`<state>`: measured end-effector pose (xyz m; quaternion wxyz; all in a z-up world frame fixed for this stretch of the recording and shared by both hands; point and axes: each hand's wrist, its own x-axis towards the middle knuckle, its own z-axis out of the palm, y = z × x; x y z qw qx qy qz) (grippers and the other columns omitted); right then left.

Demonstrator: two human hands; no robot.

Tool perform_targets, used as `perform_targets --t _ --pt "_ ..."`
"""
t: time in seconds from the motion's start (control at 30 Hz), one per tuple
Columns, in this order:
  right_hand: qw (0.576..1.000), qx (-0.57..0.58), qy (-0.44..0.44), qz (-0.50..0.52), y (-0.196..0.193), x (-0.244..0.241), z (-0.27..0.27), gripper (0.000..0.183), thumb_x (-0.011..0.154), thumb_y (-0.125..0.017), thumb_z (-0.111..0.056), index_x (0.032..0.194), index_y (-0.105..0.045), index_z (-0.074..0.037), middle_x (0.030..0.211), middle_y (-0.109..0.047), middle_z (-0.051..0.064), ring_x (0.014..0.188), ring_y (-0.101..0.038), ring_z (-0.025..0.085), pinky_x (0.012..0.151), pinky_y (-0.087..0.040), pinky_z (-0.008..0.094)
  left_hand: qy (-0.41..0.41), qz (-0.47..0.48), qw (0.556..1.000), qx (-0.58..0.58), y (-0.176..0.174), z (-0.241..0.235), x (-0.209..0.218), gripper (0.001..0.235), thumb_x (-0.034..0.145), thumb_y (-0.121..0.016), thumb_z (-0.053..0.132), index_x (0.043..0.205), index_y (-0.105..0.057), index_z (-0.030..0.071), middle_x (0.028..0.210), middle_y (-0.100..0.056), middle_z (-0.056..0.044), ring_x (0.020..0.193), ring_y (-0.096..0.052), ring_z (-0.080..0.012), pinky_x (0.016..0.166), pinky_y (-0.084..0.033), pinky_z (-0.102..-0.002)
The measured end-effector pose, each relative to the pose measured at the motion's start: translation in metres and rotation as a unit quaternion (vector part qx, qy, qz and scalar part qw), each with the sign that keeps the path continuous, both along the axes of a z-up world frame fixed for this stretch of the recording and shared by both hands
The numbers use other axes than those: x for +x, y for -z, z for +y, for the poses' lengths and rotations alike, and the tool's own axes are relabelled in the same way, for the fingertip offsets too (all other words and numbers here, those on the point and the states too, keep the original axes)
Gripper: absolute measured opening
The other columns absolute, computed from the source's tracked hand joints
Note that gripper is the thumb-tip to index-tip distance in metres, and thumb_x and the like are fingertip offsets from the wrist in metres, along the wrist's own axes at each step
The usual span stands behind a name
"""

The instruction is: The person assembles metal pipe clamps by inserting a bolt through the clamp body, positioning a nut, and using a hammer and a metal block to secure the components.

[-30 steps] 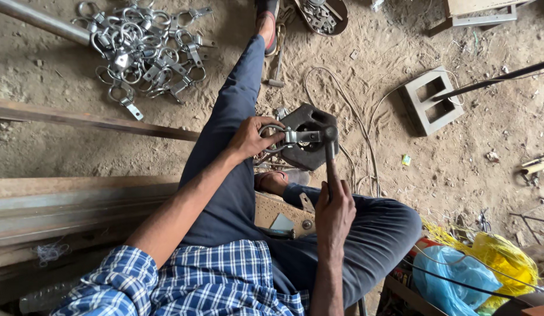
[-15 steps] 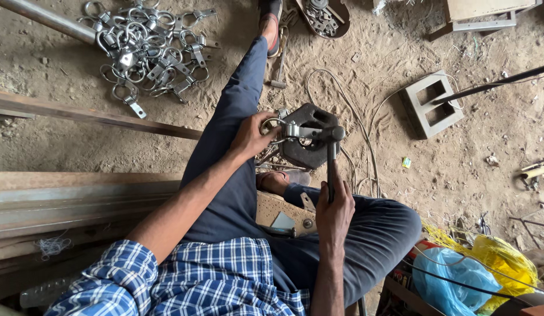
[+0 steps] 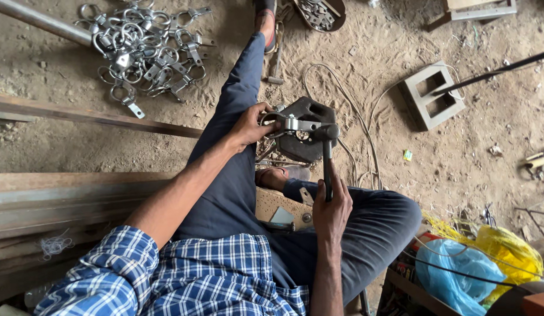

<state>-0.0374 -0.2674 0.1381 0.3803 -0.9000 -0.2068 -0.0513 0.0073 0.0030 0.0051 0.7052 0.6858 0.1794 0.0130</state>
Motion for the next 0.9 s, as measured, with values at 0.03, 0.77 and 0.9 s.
perform_targets --t 0.03,0.77,0.9 --pt "1.0 0.002 0.002 0.002 -0.001 -0.001 0.0 0.047 0.099 -0.061 -0.007 0.146 -0.06 -0.01 0.107 -0.073 0.021 0.092 -0.074 0.035 0.076 -0.056 0.046 -0.002 0.016 1.0 -0.019 0.0 0.0 0.0 0.028 0.083 -0.083 0.01 0.104 -0.064 0.008 0.112 -0.072 -0.007 0.105 -0.07 -0.0184 0.081 -0.063 -0.033" --pt "0.964 0.065 0.073 -0.247 -0.051 0.01 -0.001 0.038 0.114 -0.061 -0.012 0.15 -0.056 0.0 0.093 -0.067 0.01 0.078 -0.064 0.018 0.07 -0.05 0.032 -0.037 -0.038 0.998 -0.032 -0.013 -0.005 -0.005 0.03 0.094 -0.078 0.02 0.117 -0.078 0.0 0.089 -0.079 -0.012 0.045 -0.054 -0.0091 0.035 -0.041 -0.027" --pt "0.993 -0.004 0.063 -0.099 -0.013 0.02 0.018 0.042 0.102 -0.062 -0.002 0.145 -0.063 -0.004 0.074 -0.066 0.011 0.062 -0.059 0.019 0.059 -0.049 0.036 -0.038 -0.072 0.995 0.05 0.0 -0.003 -0.006 0.029 0.098 -0.078 0.018 0.12 -0.075 -0.001 0.094 -0.079 -0.01 0.061 -0.065 -0.0078 0.045 -0.046 -0.026"
